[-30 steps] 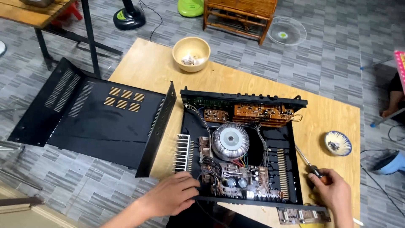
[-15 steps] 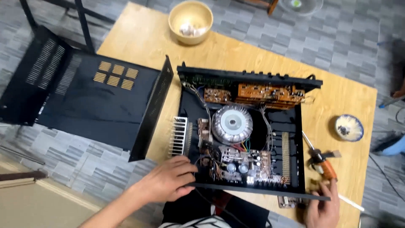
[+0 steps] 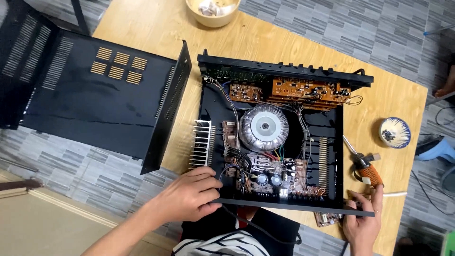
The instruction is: Disassembling an electronic amplifier by removing screws and the outer casing to access internal components
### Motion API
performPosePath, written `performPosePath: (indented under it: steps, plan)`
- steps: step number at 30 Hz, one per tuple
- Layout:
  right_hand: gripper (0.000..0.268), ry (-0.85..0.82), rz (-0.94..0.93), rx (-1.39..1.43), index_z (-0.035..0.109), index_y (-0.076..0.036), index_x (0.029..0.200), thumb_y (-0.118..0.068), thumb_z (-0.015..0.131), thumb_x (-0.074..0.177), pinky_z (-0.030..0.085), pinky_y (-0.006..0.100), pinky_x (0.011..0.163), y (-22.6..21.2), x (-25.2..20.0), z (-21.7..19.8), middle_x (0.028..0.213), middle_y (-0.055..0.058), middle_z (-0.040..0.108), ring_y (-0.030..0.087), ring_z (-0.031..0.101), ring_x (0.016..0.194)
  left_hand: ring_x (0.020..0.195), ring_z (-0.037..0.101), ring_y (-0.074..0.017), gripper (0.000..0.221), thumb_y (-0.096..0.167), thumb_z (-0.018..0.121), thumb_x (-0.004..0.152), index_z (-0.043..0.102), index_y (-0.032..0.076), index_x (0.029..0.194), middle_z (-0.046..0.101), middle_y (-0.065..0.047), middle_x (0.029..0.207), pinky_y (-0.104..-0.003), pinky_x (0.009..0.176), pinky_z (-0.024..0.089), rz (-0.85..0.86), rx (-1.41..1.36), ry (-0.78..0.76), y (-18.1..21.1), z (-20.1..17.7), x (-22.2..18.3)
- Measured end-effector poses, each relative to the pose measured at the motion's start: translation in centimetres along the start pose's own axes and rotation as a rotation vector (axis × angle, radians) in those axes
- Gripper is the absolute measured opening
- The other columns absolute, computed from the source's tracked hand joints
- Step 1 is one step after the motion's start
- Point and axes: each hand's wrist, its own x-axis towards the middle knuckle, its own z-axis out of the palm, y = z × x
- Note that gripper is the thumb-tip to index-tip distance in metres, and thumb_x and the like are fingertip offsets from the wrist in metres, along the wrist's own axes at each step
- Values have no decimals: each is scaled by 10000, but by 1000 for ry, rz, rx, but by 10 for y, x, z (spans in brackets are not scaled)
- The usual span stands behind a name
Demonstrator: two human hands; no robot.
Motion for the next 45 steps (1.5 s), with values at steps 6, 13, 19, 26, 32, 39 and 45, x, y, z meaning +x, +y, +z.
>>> performPosePath:
  steps: [6, 13, 19, 26, 32, 39, 45]
  plan:
    - [338, 37, -54, 72, 603, 70, 1289, -33, 558, 970, 356, 451, 1197, 6, -5, -3, 1652, 349, 340, 419, 447, 1451, 997, 601, -410, 347, 324, 742, 924, 663, 4, 816, 688, -150, 1001, -464, 857, 545, -29, -61, 23, 6, -1, -1]
    - [183, 383, -178, 61, 683, 204, 1198, 205, 520, 1116, 479, 465, 1044, -22, 39, -42, 1250, 357, 654, 411, 625, 1171, 981, 633, -347, 402, 384, 758, 871, 639, 6, 937, 655, -261, 1153, -498, 1155, 368, -150, 222, -63, 19, 27, -5]
    - [136, -136, -343, 137, 716, 10, 1066, 1, 593, 1009, 492, 401, 959, -223, 112, -38, 1039, 164, 704, 287, 638, 1013, 1121, 567, -447, 495, 506, 750, 817, 641, 33, 914, 579, -284, 1287, -580, 1171, 259, -384, 283, -86, 48, 44, 17]
    - [210, -976, -558, -329, 651, -94, 928, -301, 618, 938, 528, 549, 637, -339, 134, 102, 849, 168, 730, 447, 681, 798, 883, 579, -305, 264, 315, 708, 903, 609, 84, 822, 632, -99, 1055, -505, 998, 427, -352, 242, 318, 53, 53, 20]
    - [241, -1054, -474, -658, 748, -148, 1046, -165, 532, 938, 601, 443, 725, -354, 134, 172, 1028, 82, 746, 321, 730, 934, 829, 556, -274, 160, 203, 775, 845, 686, 75, 880, 610, -54, 967, -470, 946, 438, -277, 130, 328, 49, 43, 21]
    - [200, -943, -589, -584, 742, -132, 962, -129, 553, 896, 592, 475, 655, -326, 114, 188, 948, 86, 731, 348, 723, 849, 814, 589, -254, 138, 143, 799, 814, 706, 62, 876, 616, -49, 948, -438, 938, 444, -259, 69, 310, 46, 40, 20]
    - [208, -950, -429, -556, 704, -66, 1004, -143, 553, 885, 595, 463, 699, -334, 112, 182, 947, 126, 747, 356, 730, 854, 773, 585, -262, 175, 193, 774, 835, 689, 53, 899, 615, -68, 917, -446, 902, 461, -243, 68, 330, 50, 35, 22]
